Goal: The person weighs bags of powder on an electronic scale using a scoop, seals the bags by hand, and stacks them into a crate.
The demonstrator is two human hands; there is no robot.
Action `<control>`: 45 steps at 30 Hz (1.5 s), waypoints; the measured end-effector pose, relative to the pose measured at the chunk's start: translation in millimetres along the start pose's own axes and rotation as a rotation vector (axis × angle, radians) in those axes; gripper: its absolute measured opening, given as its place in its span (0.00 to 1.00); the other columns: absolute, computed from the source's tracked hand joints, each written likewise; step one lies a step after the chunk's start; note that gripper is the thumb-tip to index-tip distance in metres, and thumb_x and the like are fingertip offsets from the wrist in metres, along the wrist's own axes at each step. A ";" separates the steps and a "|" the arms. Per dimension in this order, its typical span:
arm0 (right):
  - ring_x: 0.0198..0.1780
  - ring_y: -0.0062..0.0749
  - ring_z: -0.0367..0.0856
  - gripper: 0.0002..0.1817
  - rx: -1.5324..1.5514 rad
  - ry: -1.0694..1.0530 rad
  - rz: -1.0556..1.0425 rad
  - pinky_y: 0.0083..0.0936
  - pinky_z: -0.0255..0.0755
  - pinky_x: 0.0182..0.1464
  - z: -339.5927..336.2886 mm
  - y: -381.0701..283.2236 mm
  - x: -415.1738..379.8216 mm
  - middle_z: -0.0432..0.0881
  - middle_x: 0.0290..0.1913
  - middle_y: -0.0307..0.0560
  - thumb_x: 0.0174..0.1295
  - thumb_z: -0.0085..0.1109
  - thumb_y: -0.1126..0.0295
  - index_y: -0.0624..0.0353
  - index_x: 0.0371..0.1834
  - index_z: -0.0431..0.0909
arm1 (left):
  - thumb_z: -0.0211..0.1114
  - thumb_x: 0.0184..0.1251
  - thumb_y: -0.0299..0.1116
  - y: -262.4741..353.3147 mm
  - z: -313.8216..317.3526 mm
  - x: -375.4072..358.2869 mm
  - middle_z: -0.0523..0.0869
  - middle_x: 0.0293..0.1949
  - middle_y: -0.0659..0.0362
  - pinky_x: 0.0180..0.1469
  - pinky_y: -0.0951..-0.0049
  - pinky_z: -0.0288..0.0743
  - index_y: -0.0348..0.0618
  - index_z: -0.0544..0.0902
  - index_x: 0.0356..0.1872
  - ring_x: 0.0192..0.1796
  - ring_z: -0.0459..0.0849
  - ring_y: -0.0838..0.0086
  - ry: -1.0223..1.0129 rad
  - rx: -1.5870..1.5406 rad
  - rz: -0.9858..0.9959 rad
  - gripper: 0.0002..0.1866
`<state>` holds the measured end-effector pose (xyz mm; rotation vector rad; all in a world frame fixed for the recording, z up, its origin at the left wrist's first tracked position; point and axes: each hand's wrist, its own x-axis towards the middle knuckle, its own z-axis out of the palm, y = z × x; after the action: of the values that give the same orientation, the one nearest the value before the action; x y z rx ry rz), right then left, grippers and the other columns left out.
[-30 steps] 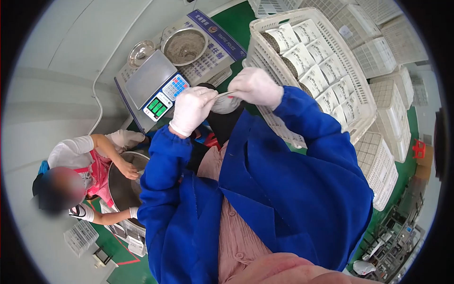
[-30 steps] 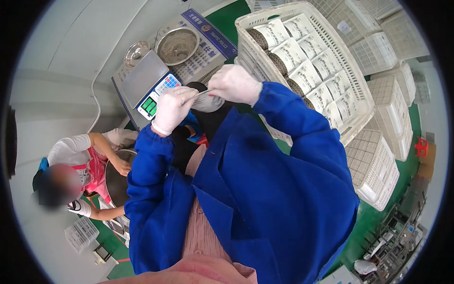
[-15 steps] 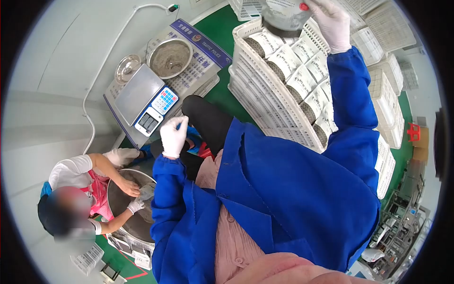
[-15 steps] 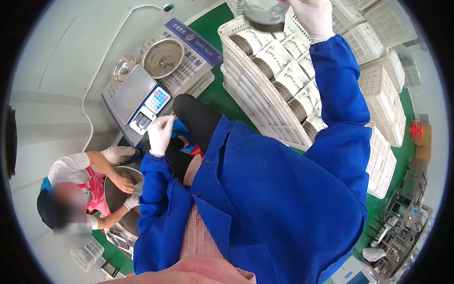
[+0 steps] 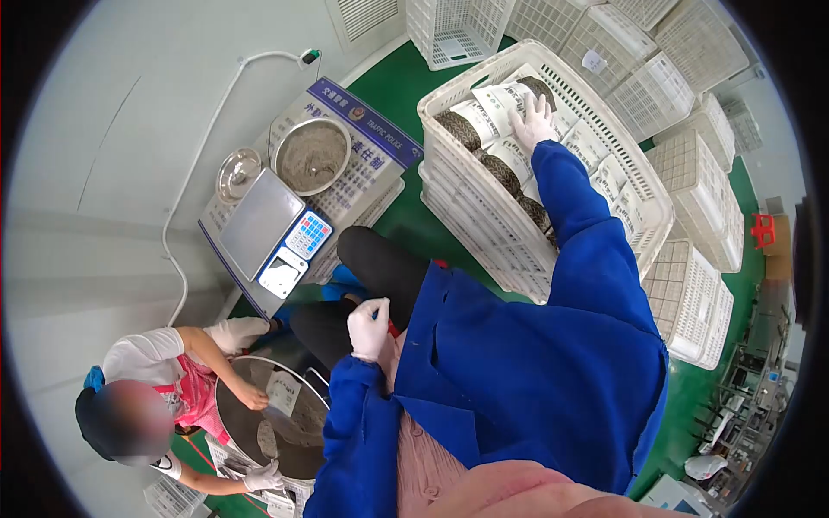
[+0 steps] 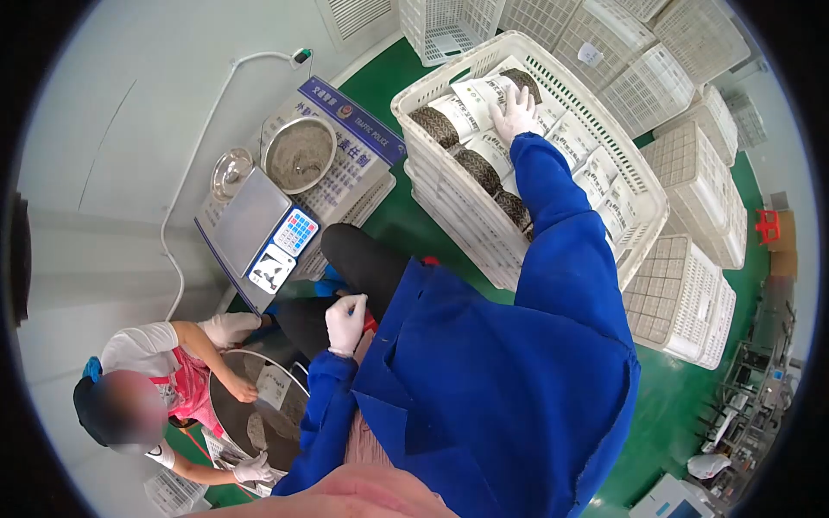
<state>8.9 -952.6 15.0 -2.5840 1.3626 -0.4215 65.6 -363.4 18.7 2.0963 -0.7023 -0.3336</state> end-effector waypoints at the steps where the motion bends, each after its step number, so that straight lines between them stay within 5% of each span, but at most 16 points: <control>1: 0.84 0.69 0.42 0.49 0.035 -0.018 0.063 0.54 0.42 0.83 1.2 -4.4 5.7 0.45 0.85 0.69 0.70 0.50 0.35 0.51 0.86 0.51 | 0.72 0.67 0.31 -1.6 3.9 -3.0 0.91 0.35 0.46 0.44 0.62 0.84 0.35 0.90 0.34 0.39 0.92 0.54 -0.009 -0.002 -0.019 0.08; 5: 0.83 0.69 0.47 0.46 0.148 0.232 0.089 0.58 0.43 0.83 46.5 1.8 41.9 0.49 0.84 0.69 0.70 0.47 0.35 0.50 0.85 0.54 | 0.71 0.66 0.32 2.5 19.1 -6.9 0.91 0.35 0.47 0.42 0.60 0.83 0.37 0.90 0.32 0.38 0.91 0.53 -0.082 0.032 -0.091 0.08; 7: 0.83 0.68 0.48 0.46 0.110 0.211 0.063 0.58 0.43 0.83 44.0 -1.6 58.5 0.49 0.84 0.68 0.71 0.47 0.36 0.51 0.85 0.54 | 0.73 0.67 0.32 1.3 27.6 -2.8 0.90 0.30 0.47 0.37 0.64 0.82 0.34 0.90 0.33 0.32 0.90 0.57 -0.079 0.057 -0.018 0.10; 13: 0.83 0.63 0.51 0.43 -0.032 0.288 0.200 0.57 0.47 0.81 56.9 -10.8 84.6 0.54 0.83 0.67 0.72 0.47 0.40 0.52 0.84 0.56 | 0.72 0.65 0.31 6.0 41.3 15.8 0.91 0.35 0.48 0.42 0.60 0.83 0.37 0.91 0.32 0.38 0.91 0.53 -0.153 0.081 -0.158 0.07; 18: 0.84 0.64 0.48 0.42 -0.075 0.357 0.151 0.59 0.41 0.82 78.2 5.2 90.9 0.53 0.83 0.68 0.74 0.44 0.42 0.54 0.84 0.54 | 0.69 0.66 0.32 3.3 43.9 25.9 0.90 0.34 0.49 0.43 0.57 0.83 0.39 0.90 0.32 0.39 0.89 0.53 -0.178 0.102 -0.092 0.08; 20: 0.86 0.61 0.40 0.46 -0.109 0.221 0.156 0.58 0.43 0.82 89.1 23.3 107.4 0.45 0.87 0.60 0.71 0.48 0.39 0.51 0.87 0.48 | 0.68 0.66 0.33 6.5 44.3 30.0 0.90 0.34 0.49 0.43 0.56 0.82 0.39 0.90 0.30 0.38 0.89 0.53 -0.141 0.081 -0.042 0.09; 21: 0.86 0.59 0.42 0.48 -0.455 0.226 0.040 0.58 0.43 0.82 127.0 67.5 140.6 0.46 0.86 0.62 0.71 0.46 0.36 0.52 0.86 0.48 | 0.69 0.66 0.33 5.8 41.0 30.4 0.90 0.36 0.49 0.46 0.57 0.82 0.39 0.90 0.34 0.41 0.89 0.54 -0.155 0.095 -0.046 0.07; 22: 0.85 0.61 0.45 0.49 -0.169 -0.028 0.169 0.58 0.43 0.82 67.4 31.2 128.1 0.49 0.85 0.65 0.70 0.44 0.32 0.54 0.85 0.50 | 0.70 0.66 0.32 3.5 37.2 32.6 0.91 0.39 0.50 0.48 0.59 0.83 0.40 0.91 0.38 0.43 0.90 0.55 -0.172 0.108 -0.044 0.07; 25: 0.83 0.62 0.52 0.52 -0.287 0.121 0.053 0.59 0.50 0.79 66.8 21.7 136.0 0.54 0.82 0.67 0.68 0.49 0.28 0.56 0.83 0.54 | 0.71 0.68 0.35 -14.9 21.8 42.8 0.86 0.57 0.44 0.63 0.56 0.77 0.37 0.83 0.58 0.61 0.84 0.49 0.148 0.151 0.037 0.21; 26: 0.83 0.61 0.52 0.51 -0.251 0.107 -0.028 0.59 0.50 0.79 16.6 -35.6 92.9 0.53 0.83 0.68 0.69 0.47 0.28 0.55 0.84 0.54 | 0.70 0.68 0.36 -18.5 9.4 49.6 0.81 0.64 0.40 0.69 0.55 0.74 0.34 0.78 0.66 0.67 0.80 0.46 0.256 0.192 0.065 0.28; 29: 0.82 0.68 0.52 0.44 0.111 0.103 -0.391 0.52 0.48 0.81 -13.3 -110.3 23.2 0.55 0.81 0.74 0.78 0.45 0.39 0.63 0.83 0.55 | 0.68 0.70 0.43 -64.3 -26.8 80.1 0.69 0.74 0.38 0.76 0.51 0.63 0.31 0.67 0.75 0.76 0.67 0.43 0.429 0.382 -0.062 0.38; 34: 0.80 0.72 0.55 0.45 0.138 -0.090 -0.660 0.49 0.53 0.80 -15.9 -181.5 -64.4 0.55 0.80 0.78 0.73 0.61 0.51 0.70 0.82 0.53 | 0.56 0.76 0.56 -176.2 -86.9 135.0 0.60 0.81 0.42 0.80 0.44 0.52 0.33 0.59 0.80 0.83 0.56 0.50 0.525 0.744 -0.284 0.43; 39: 0.78 0.66 0.61 0.41 0.177 -0.199 -0.587 0.47 0.57 0.79 -18.6 -188.9 -66.7 0.61 0.78 0.74 0.71 0.64 0.64 0.69 0.81 0.54 | 0.50 0.78 0.61 -245.3 -137.7 159.8 0.55 0.84 0.48 0.81 0.39 0.49 0.37 0.57 0.82 0.85 0.50 0.54 0.448 0.822 -0.519 0.44; 45: 0.78 0.61 0.64 0.38 0.012 -0.262 -0.518 0.43 0.59 0.79 -29.3 -205.2 -75.1 0.66 0.77 0.70 0.72 0.62 0.64 0.69 0.80 0.57 | 0.50 0.75 0.66 -299.2 -150.1 201.4 0.55 0.83 0.44 0.81 0.38 0.47 0.33 0.54 0.82 0.86 0.50 0.54 0.462 0.728 -0.676 0.49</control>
<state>117.6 -776.6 91.3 -2.8361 0.5982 -0.1475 406.1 -246.7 -133.3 2.9291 0.2351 0.0812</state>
